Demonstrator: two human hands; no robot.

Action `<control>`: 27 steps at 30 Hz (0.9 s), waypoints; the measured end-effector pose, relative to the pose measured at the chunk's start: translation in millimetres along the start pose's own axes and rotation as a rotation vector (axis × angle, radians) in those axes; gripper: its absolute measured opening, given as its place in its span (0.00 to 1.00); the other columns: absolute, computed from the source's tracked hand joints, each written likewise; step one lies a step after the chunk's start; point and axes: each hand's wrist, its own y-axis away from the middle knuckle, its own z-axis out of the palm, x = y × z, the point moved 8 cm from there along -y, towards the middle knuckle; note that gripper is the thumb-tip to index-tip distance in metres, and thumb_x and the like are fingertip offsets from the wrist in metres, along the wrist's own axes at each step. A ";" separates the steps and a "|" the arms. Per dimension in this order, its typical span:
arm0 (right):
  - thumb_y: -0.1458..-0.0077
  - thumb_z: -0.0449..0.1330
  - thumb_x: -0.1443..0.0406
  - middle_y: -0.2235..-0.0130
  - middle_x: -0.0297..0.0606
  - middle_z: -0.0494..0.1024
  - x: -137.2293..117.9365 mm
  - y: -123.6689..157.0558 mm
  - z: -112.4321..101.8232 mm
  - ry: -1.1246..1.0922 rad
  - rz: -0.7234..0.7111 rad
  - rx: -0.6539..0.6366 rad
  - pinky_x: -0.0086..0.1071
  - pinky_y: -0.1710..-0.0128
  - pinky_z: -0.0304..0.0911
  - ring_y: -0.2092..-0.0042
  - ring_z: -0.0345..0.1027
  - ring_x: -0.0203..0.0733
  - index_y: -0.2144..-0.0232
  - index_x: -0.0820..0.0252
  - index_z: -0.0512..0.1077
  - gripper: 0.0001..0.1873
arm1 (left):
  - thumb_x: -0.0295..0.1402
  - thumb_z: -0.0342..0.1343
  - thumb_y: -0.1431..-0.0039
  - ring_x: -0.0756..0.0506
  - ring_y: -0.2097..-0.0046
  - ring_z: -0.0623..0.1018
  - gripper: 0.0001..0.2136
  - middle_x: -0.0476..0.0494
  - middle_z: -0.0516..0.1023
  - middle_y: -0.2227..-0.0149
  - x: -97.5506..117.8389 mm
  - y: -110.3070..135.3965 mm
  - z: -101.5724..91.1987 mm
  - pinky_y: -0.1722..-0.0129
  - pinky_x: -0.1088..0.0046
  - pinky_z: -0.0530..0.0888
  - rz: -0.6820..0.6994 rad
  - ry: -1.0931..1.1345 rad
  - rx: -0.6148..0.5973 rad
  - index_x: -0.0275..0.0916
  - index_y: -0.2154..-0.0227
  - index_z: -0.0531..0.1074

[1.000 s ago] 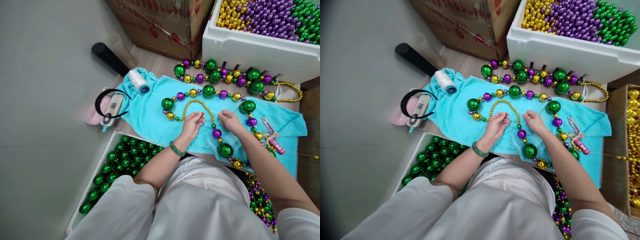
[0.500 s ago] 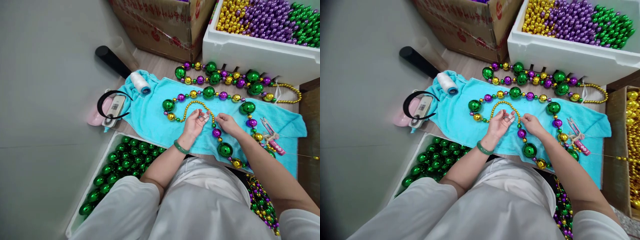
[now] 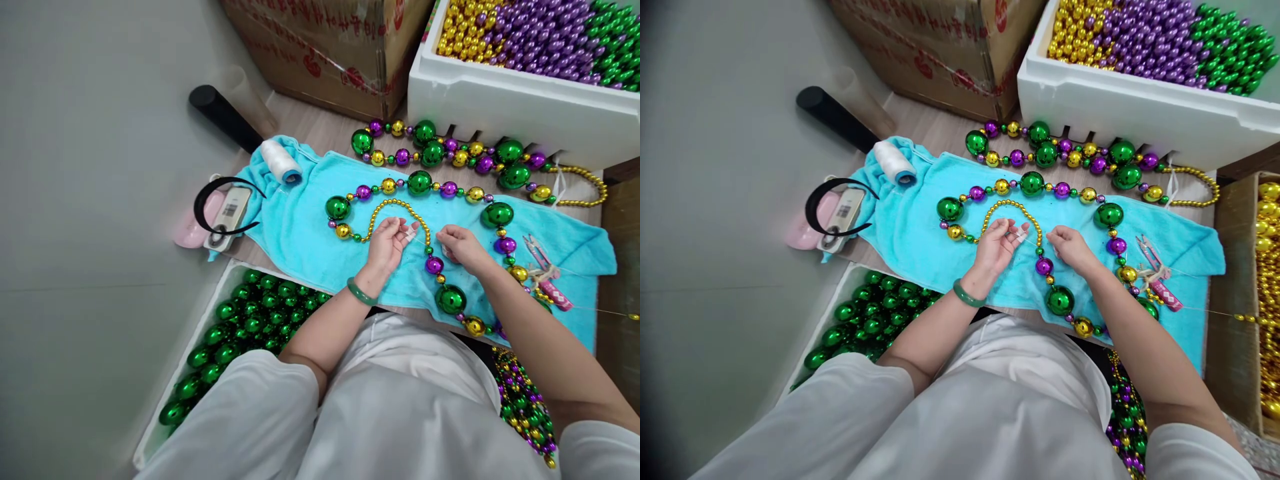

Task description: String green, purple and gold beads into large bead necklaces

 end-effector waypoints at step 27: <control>0.59 0.66 0.52 0.85 0.22 0.56 -5.5 -1.1 -21.1 -0.160 -0.057 0.071 0.23 0.87 0.39 0.85 0.47 0.27 0.78 0.57 0.59 0.21 | 0.31 0.54 0.43 0.54 0.76 0.70 0.06 0.52 0.69 0.80 -4.1 11.6 7.2 0.67 0.76 0.71 0.042 -0.778 -0.155 0.35 0.73 0.71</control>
